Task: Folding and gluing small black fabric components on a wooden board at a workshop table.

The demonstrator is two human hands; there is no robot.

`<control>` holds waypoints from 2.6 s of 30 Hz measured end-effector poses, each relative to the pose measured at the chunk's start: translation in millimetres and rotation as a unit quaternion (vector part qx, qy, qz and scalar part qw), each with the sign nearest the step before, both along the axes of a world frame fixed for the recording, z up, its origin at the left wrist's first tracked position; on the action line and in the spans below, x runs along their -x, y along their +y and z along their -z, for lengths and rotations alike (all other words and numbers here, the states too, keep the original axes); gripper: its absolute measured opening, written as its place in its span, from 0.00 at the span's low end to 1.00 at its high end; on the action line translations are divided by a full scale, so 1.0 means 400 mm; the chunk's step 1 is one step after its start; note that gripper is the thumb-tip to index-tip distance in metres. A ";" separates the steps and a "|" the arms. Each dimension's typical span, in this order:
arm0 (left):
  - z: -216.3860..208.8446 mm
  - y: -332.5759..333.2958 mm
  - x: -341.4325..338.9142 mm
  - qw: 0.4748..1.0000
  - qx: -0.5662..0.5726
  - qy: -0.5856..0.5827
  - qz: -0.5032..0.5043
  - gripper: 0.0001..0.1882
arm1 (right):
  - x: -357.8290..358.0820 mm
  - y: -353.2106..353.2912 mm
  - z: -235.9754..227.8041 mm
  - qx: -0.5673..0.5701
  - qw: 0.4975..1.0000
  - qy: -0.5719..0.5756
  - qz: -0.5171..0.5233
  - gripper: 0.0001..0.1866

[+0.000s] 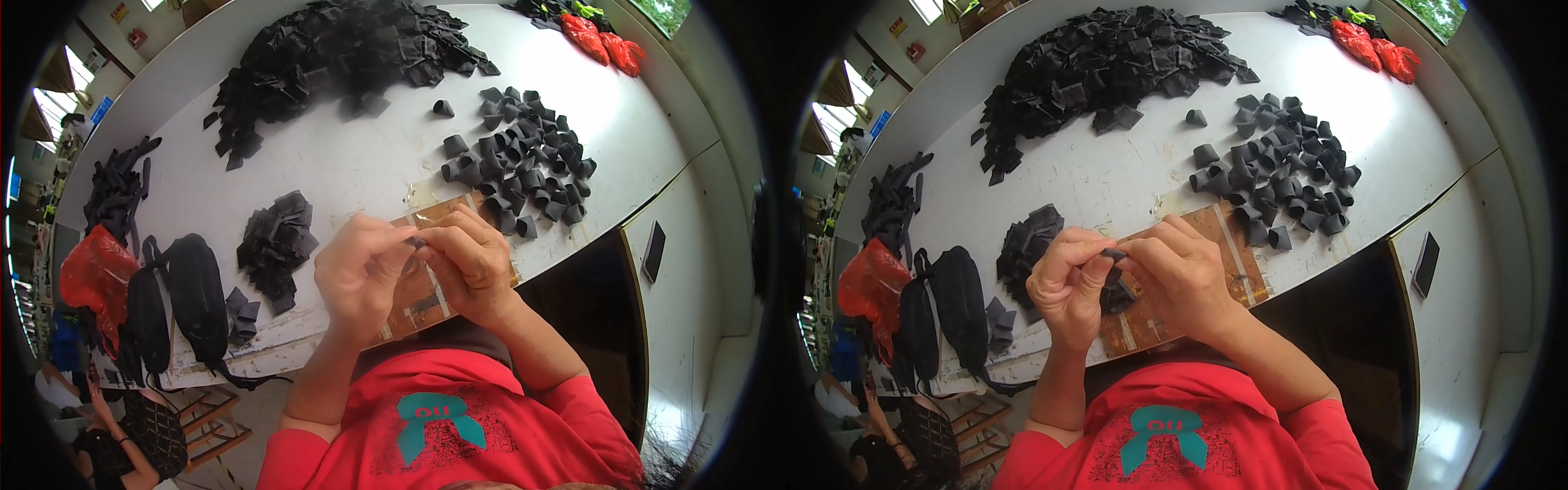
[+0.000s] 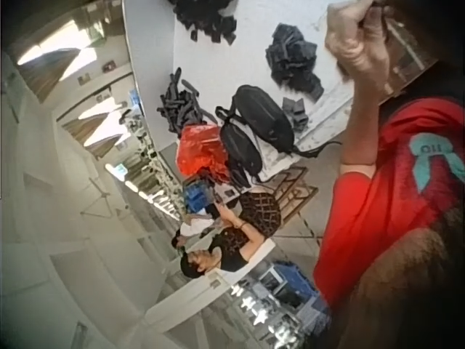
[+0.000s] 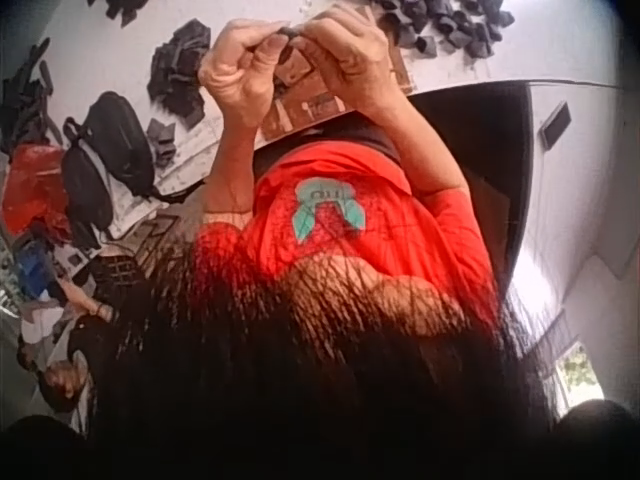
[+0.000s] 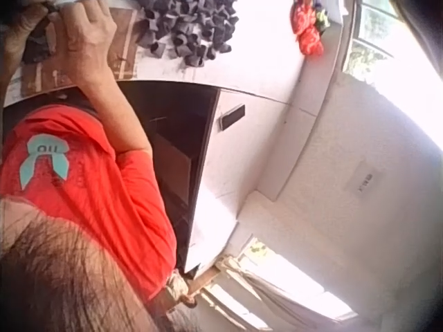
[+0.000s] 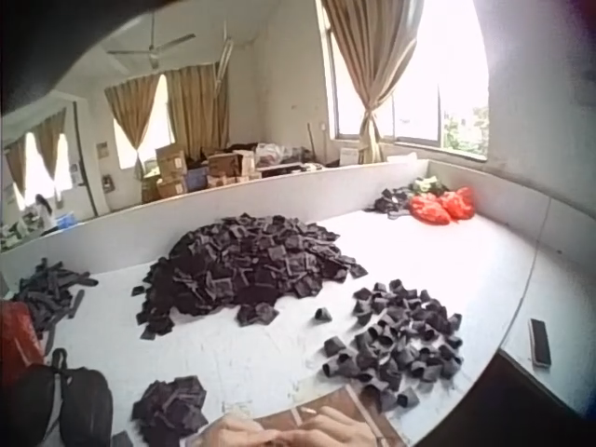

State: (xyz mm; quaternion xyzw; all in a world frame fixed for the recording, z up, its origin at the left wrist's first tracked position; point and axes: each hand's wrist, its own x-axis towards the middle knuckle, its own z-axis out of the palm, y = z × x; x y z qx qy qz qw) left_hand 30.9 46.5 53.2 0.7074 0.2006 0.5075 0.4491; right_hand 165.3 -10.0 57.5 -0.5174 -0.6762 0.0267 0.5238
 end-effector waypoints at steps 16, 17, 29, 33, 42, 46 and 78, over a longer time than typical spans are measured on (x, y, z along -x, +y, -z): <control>0.353 -0.006 0.193 0.878 0.141 0.368 -0.271 0.11 | -0.142 -0.058 0.262 0.141 0.903 0.113 0.389 0.14; 0.353 -0.004 0.205 0.892 0.139 0.340 -0.262 0.09 | -0.110 -0.077 0.256 0.144 0.905 0.113 0.385 0.14; 0.163 -0.088 0.115 0.973 0.204 0.088 -0.060 0.07 | 0.122 -0.093 0.174 0.191 0.980 0.004 0.060 0.09; 0.159 -0.128 0.099 0.907 0.417 -0.054 -0.019 0.06 | 0.104 -0.088 0.166 0.105 0.983 -0.094 0.119 0.10; 0.157 -0.122 0.073 0.900 0.435 -0.016 0.014 0.02 | 0.095 -0.106 0.179 0.107 0.977 -0.143 0.117 0.13; 0.157 -0.115 0.079 0.919 0.393 0.033 -0.012 0.02 | 0.079 -0.118 0.130 0.242 0.963 0.111 0.036 0.26; 0.076 -0.121 0.029 0.909 0.413 -0.052 -0.003 0.05 | 0.041 -0.106 0.078 0.351 0.659 0.634 -0.200 0.12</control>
